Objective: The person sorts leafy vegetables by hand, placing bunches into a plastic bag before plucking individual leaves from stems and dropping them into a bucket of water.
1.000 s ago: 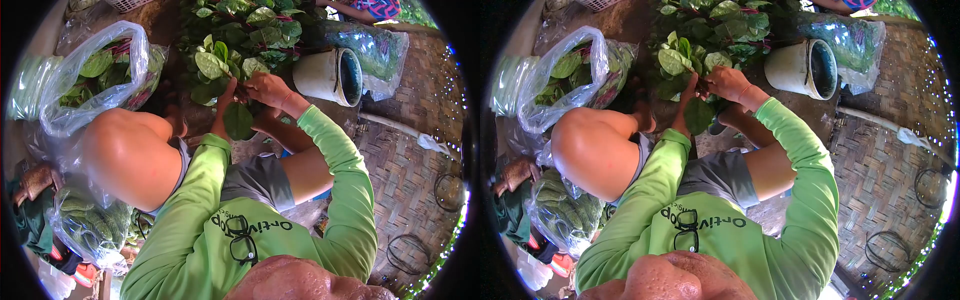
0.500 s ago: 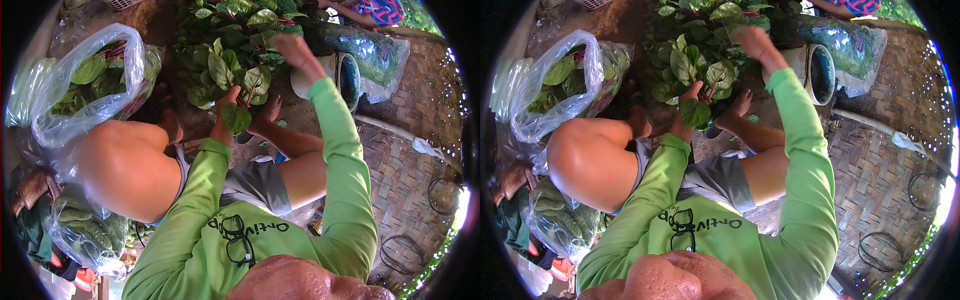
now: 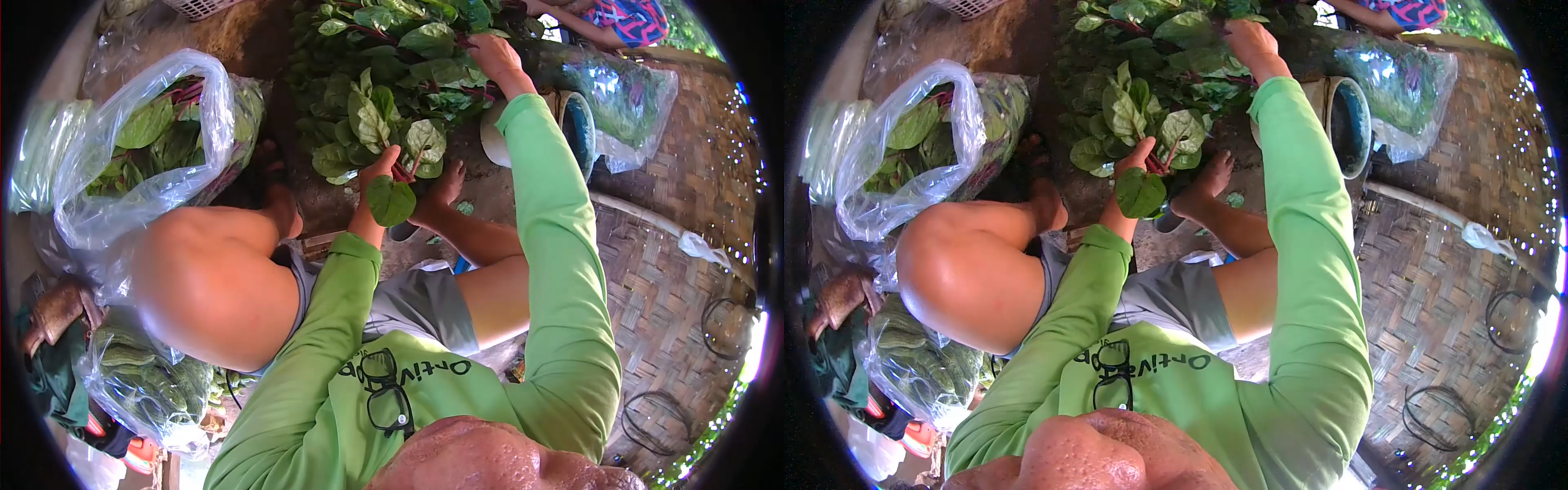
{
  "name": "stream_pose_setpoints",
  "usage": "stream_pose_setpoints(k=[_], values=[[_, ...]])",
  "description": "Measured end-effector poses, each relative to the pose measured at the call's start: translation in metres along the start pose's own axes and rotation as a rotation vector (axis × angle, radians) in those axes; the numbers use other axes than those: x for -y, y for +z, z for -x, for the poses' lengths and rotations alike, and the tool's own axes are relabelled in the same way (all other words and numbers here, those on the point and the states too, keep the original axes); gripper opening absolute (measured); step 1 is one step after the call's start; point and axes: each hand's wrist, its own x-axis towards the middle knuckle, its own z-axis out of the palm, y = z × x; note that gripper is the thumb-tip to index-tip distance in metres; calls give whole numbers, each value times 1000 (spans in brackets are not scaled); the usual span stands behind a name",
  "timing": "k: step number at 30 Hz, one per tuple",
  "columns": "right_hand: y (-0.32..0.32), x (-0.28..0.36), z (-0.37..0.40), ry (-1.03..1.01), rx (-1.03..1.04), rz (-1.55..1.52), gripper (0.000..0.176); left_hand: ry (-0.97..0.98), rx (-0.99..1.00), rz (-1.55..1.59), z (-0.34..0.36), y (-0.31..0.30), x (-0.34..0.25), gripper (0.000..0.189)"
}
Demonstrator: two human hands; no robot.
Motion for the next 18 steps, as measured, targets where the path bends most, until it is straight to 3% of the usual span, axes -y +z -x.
stream_pose_setpoints(k=[7, 13, 16, 18], values=[[-18, 25, 52, -109, 15, -184, 31, -17, 2, -79, 5, -1, -4, 27], [-35, 44, 93, 147, 92, -680, 32, 143, 63, -74, 22, 3, -5, 25], [-58, 55, 107, 174, 63, -766, 33, 54, 40, -179, 20, -3, -7, 25], [-76, 61, 114, 143, 14, -769, 33, 4, 37, -89, 16, -8, -5, 25]])
